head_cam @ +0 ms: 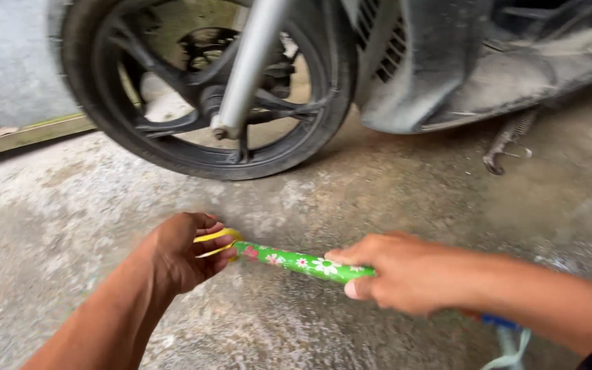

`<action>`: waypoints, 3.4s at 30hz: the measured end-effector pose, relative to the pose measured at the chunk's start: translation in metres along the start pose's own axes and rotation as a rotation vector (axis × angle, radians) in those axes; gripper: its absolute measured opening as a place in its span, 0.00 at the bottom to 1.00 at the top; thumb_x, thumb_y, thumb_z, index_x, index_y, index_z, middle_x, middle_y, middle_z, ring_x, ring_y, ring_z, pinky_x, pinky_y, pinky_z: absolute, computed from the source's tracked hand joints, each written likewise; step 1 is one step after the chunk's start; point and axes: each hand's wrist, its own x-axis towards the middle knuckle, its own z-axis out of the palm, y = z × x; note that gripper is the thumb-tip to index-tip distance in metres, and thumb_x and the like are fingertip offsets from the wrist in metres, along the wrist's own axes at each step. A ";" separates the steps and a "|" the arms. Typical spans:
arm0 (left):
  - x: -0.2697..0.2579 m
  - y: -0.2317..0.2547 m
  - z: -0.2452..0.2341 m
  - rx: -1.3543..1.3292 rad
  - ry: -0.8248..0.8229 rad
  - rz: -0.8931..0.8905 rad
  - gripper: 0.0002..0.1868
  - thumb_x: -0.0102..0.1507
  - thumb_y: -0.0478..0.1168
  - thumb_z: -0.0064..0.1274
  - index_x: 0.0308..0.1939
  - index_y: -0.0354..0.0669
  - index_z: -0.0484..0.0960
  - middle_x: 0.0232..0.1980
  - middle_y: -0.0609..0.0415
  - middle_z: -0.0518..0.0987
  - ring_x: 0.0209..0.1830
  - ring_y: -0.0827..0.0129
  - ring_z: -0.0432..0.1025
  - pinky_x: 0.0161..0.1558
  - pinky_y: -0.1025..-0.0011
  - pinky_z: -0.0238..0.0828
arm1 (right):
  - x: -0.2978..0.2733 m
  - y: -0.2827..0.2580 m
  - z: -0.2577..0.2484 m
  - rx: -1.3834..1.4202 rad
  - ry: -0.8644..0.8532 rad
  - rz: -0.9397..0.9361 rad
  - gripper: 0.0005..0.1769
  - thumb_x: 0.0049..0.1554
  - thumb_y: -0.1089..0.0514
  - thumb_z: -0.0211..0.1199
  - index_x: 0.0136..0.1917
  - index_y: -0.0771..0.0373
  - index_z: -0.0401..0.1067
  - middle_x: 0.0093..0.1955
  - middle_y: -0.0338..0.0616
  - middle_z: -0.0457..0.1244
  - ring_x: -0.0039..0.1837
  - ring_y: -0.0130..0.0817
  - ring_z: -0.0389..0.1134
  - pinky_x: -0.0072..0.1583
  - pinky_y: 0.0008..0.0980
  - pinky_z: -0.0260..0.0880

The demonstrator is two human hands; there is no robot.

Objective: The person scrubs the front wheel, tire, and lower body panels of a green Yamaha scooter using a long-handled brush with a yellow head and green floral-patterned handle. The person holds the scooter's body with one hand while scrubbing with the other.

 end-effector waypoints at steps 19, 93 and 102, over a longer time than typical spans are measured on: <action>-0.149 -0.027 0.261 0.561 -0.140 0.397 0.07 0.55 0.41 0.52 0.32 0.46 0.72 0.26 0.53 0.70 0.24 0.64 0.60 0.29 0.64 0.51 | -0.028 0.260 -0.064 0.680 0.322 0.499 0.31 0.62 0.58 0.63 0.75 0.31 0.71 0.33 0.51 0.61 0.29 0.38 0.55 0.28 0.33 0.54; -0.168 0.139 0.243 2.146 1.186 2.515 0.40 0.53 0.50 0.48 0.70 0.50 0.64 0.57 0.46 0.70 0.59 0.49 0.64 0.61 0.50 0.53 | 0.035 0.224 -0.014 0.669 0.302 0.498 0.23 0.67 0.50 0.54 0.75 0.41 0.58 0.44 0.35 0.68 0.27 0.22 0.63 0.24 0.16 0.64; -0.172 0.140 0.242 2.165 1.156 2.532 0.42 0.52 0.51 0.49 0.71 0.49 0.64 0.55 0.48 0.71 0.57 0.50 0.65 0.61 0.52 0.53 | 0.053 0.246 -0.010 0.584 0.398 0.475 0.19 0.66 0.52 0.54 0.70 0.46 0.62 0.40 0.35 0.68 0.29 0.24 0.64 0.28 0.24 0.63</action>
